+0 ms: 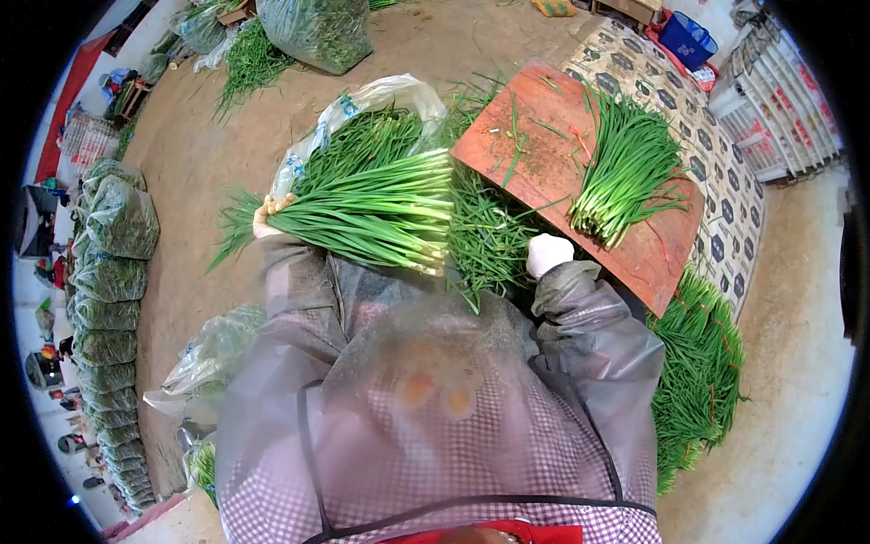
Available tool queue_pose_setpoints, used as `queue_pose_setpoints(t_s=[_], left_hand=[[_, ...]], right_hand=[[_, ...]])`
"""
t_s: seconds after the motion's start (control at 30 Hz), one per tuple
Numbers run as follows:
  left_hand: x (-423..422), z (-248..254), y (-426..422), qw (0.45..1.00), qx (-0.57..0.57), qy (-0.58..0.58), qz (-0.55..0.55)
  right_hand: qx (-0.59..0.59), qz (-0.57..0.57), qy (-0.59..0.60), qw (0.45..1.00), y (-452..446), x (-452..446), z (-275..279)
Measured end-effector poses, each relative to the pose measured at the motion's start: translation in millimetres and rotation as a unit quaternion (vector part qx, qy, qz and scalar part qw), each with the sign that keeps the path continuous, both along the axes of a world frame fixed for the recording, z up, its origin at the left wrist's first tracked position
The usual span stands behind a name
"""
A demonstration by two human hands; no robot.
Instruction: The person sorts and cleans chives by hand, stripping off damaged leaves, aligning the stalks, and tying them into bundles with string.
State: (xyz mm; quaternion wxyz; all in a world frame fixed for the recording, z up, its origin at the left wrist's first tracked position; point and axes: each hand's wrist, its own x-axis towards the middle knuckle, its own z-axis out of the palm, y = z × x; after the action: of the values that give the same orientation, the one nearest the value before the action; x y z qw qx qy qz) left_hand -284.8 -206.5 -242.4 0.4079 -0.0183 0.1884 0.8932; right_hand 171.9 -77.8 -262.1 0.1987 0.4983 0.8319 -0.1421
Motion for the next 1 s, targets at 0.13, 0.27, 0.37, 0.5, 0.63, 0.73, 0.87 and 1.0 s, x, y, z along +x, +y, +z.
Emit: queue_pose_setpoints(t_s=[0.13, 0.27, 0.37, 0.5, 0.63, 0.73, 0.87, 1.0], left_hand=[[5.2, 1.9, 4.0, 1.0, -0.011, -0.023, 0.018], [6.0, 4.3, 6.1, 0.998, -0.047, 0.006, 0.029], [3.1, 5.7, 4.3, 0.999, -0.031, 0.031, -0.002], [-0.5, 2.0, 4.2, 0.999, -0.021, 0.021, -0.016], [-4.4, -3.7, 3.7, 0.996, -0.084, -0.016, -0.006], [-12.1, -10.5, 1.7, 0.99, -0.137, -0.029, -0.001], [-26.1, -36.3, 2.3, 0.983, -0.179, -0.041, -0.012], [-19.9, -30.9, 3.3, 0.981, -0.191, -0.037, 0.008]], right_hand=[[-0.261, -0.072, 0.505, 0.819, -15.2, -30.4, 37.9], [-0.477, -0.213, 0.624, 0.582, -36.1, -75.8, 93.1], [-0.441, -0.273, 0.672, 0.529, -38.8, -112.5, 36.3], [-0.403, -0.309, 0.674, 0.536, -33.6, -116.0, 24.1], [-0.309, -0.32, 0.69, 0.572, -18.8, -78.7, 29.4], [-0.225, -0.287, 0.573, 0.734, 8.6, -30.8, -17.9], [-0.288, -0.093, 0.499, 0.812, -8.3, -25.7, 35.5], [-0.355, -0.097, 0.592, 0.717, -33.1, -69.0, 71.7]])
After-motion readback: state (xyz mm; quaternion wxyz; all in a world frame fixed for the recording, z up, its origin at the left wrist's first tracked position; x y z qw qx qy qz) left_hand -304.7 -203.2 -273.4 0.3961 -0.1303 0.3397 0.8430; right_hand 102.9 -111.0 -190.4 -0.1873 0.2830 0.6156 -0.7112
